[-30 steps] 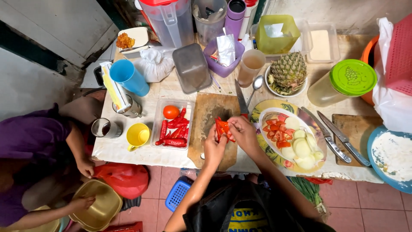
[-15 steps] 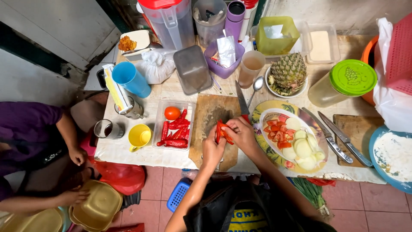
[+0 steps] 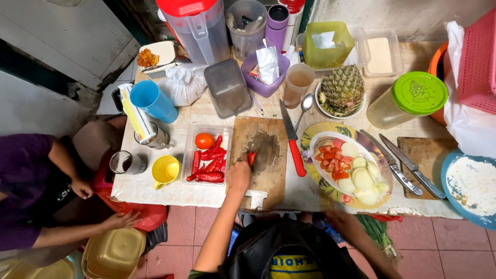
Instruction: The person cuts tomatoes and chili peppers on a cutting board and then stirs meat frying in a pan on a stove.
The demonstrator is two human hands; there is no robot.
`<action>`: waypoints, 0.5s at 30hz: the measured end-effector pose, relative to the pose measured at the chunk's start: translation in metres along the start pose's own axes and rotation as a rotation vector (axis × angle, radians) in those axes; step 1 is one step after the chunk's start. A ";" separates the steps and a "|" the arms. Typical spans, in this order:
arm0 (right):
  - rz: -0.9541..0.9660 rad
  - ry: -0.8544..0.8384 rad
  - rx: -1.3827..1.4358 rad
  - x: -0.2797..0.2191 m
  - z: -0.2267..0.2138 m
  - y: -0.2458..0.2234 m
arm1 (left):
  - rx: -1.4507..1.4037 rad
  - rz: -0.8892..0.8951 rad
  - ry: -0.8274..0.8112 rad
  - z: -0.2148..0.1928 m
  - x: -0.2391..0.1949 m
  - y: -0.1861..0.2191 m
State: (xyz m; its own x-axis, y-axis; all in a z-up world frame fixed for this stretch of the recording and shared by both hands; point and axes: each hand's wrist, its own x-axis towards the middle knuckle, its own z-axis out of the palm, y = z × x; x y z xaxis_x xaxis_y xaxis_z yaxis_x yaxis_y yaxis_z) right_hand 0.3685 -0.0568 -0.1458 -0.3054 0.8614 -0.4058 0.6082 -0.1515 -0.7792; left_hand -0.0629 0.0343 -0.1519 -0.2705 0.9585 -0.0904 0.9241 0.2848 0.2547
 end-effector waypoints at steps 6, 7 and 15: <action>-0.025 -0.180 -0.320 -0.039 -0.013 0.130 | -0.245 0.076 0.301 -0.023 -0.007 0.019; -0.021 -0.178 -0.316 -0.006 -0.003 0.064 | -0.243 0.081 0.297 -0.036 -0.012 0.023; -0.363 0.127 -0.183 0.160 0.076 -0.200 | -0.470 0.037 0.297 -0.003 -0.008 0.008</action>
State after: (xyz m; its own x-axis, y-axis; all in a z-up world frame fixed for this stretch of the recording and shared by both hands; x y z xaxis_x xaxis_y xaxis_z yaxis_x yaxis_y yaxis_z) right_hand 0.1427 0.0741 -0.0914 -0.4380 0.8976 -0.0491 0.6014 0.2519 -0.7582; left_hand -0.0547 0.0293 -0.1463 -0.3679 0.9113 0.1847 0.7331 0.1621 0.6605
